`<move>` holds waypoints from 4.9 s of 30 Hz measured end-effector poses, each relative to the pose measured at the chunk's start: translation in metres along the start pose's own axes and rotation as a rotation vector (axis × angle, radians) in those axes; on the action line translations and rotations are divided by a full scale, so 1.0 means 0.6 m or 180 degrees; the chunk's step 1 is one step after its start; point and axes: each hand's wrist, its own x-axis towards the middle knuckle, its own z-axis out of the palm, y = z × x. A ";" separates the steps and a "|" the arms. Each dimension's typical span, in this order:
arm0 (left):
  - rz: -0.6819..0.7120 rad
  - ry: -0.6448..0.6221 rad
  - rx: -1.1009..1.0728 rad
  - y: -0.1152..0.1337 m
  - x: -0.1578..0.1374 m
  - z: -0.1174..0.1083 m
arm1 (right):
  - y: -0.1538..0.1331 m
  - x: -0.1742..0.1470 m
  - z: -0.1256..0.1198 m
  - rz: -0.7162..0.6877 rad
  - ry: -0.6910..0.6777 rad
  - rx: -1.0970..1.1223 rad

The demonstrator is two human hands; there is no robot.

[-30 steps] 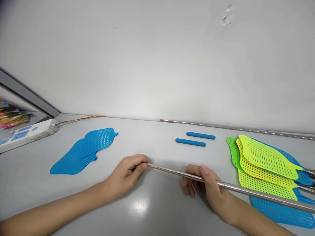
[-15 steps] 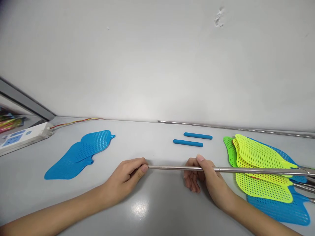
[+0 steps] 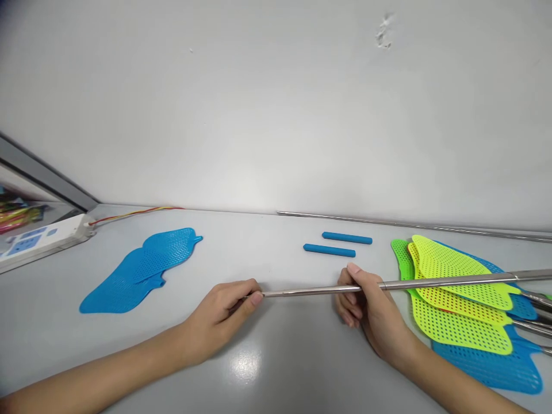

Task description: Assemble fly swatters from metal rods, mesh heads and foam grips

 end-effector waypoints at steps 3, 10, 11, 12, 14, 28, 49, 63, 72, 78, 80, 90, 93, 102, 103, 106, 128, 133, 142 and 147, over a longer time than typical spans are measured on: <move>0.0021 -0.0001 -0.0028 -0.001 -0.001 0.001 | -0.002 0.003 0.000 -0.0297 0.0262 0.0365; -0.0033 -0.0018 -0.0053 -0.003 -0.002 0.001 | -0.003 0.011 -0.004 -0.0749 0.0648 0.0829; -0.0034 -0.0024 -0.0033 -0.003 -0.002 0.002 | -0.003 0.012 -0.004 -0.0736 0.0658 0.0837; -0.0034 -0.0029 -0.0013 -0.003 -0.002 0.002 | -0.002 0.013 -0.005 -0.0709 0.0663 0.0844; -0.0037 -0.0041 0.0022 -0.004 -0.002 0.003 | -0.002 0.014 -0.005 -0.0626 0.0663 0.0855; -0.0048 0.0044 0.0131 -0.007 0.001 0.002 | 0.001 0.015 -0.002 -0.0380 0.0461 0.0648; -0.0171 0.0058 -0.0193 -0.011 0.000 -0.001 | 0.011 0.003 -0.003 -0.0404 -0.0240 -0.0252; -0.0058 -0.0009 -0.0024 0.000 0.001 -0.001 | 0.009 0.004 0.002 -0.0198 0.0083 0.0063; -0.0181 0.0096 -0.0283 0.007 -0.003 -0.002 | -0.001 0.004 0.008 -0.0314 0.0582 0.0377; -0.0394 0.0388 -0.0782 0.006 0.001 -0.004 | -0.001 0.005 0.007 -0.0235 0.0523 0.0420; -0.0527 0.0469 -0.0946 0.004 0.002 -0.004 | -0.001 0.004 0.007 -0.0255 0.0520 0.0441; -0.0427 0.0329 -0.0894 0.002 0.002 -0.007 | -0.005 0.003 0.007 -0.0261 0.0538 0.0619; -0.0393 0.0382 -0.0762 0.002 0.005 -0.006 | -0.006 0.003 0.008 -0.0258 0.0518 0.0625; -0.0485 0.0183 -0.0852 -0.004 0.005 -0.004 | -0.001 0.002 0.007 -0.0354 0.0550 0.0657; -0.0464 0.0191 -0.0852 -0.004 0.005 -0.004 | 0.000 0.003 0.006 -0.0389 0.0560 0.0682; -0.0443 0.0258 -0.0817 -0.001 0.005 -0.005 | 0.000 0.004 0.004 -0.0431 0.0570 0.0719; -0.0256 0.0172 -0.0839 -0.009 0.001 -0.001 | 0.001 0.002 0.000 0.0122 0.0516 0.0457; -0.0263 0.0219 -0.1047 -0.012 -0.002 -0.002 | 0.008 0.006 -0.011 0.0449 0.0246 0.0182; -0.0249 0.0265 -0.1259 -0.014 -0.001 -0.002 | 0.022 0.003 -0.021 0.0564 -0.0242 -0.0078; -0.0231 0.0271 -0.1307 -0.016 -0.001 -0.004 | 0.027 0.004 -0.019 0.1224 -0.0733 0.0367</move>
